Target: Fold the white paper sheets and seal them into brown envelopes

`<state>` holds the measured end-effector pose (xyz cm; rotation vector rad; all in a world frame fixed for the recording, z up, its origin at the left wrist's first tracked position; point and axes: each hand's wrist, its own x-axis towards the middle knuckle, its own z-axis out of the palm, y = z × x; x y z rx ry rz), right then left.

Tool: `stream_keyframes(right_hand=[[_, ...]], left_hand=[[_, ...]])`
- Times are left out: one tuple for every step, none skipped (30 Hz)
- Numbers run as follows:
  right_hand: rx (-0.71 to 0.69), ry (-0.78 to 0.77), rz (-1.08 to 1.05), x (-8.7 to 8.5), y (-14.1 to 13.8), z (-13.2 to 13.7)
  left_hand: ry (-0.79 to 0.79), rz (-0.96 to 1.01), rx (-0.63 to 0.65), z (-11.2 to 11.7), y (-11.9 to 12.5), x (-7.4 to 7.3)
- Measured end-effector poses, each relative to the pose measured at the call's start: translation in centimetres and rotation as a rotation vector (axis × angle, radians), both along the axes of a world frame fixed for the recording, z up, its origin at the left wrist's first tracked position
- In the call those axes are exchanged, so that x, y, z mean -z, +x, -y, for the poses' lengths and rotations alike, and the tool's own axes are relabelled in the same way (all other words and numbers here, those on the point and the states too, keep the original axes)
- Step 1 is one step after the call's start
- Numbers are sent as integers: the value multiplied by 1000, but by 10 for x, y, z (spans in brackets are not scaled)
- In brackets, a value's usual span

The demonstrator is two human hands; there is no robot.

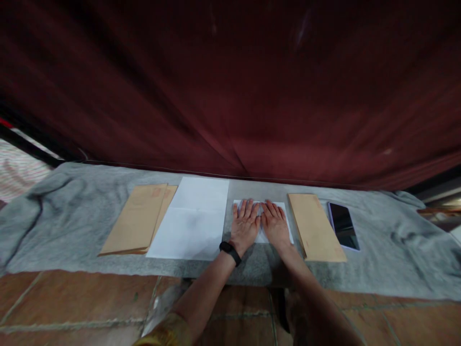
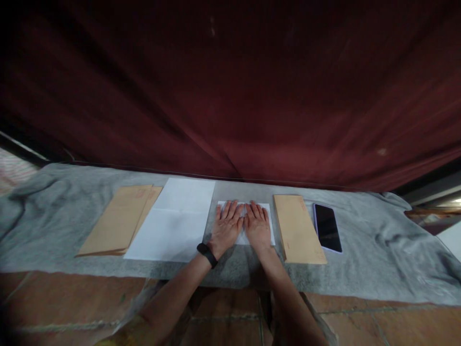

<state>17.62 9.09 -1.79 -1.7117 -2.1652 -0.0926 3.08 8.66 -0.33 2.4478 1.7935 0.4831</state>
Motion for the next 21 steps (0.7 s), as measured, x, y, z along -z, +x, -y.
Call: stream_keyframes(right_hand=[[13,2,-1,0,0,1],[25,2,-2,-1,0,1],[35,4,-3,-1,1,2],[47,7,-4,-2,1,2],[60,11,-5,-2,2,3],[73,16,-7,-2,4,4],[86,20,-9,-2,5,5],[99,23,-10,-2,6,6],[109,24,-13,-2,8,7],[118,23,-17,-1,10,7],[123,23,-22,0,11,8],[126,24,-28,1,13,9],[124,27,-35,2,14,9],[122,32,-41,3,15,9],[119,39,-46,4,16,9],[117,46,-51,4,17,9],[116,52,-55,5,17,9],[117,58,-59,5,17,9],[118,61,-62,6,17,9],[118,60,-63,5,16,9],[115,55,-61,5,16,9]], left_hand=[[2,-1,-7,1,-2,0],[6,-2,-15,1,-4,0],[11,-4,-21,2,-5,-1],[17,-7,-28,3,-7,-1],[23,-11,-37,3,-8,-1],[28,-14,-45,4,-10,0],[32,-16,-52,4,-11,0],[34,-16,-58,4,-12,1],[37,-12,-62,5,-13,2],[43,-7,-64,5,-14,2],[50,-1,-64,4,-15,3],[58,4,-67,4,-16,3],[64,7,-74,4,-17,2],[68,7,-85,4,-17,1],[68,3,-102,5,-16,-1],[67,-3,-115,5,-15,-3],[66,-9,-114,6,-12,-5],[65,-15,-86,8,-9,-8],[64,-18,-32,10,-6,-10],[61,-19,35,12,-2,-11],[56,-18,100,15,2,-12]])
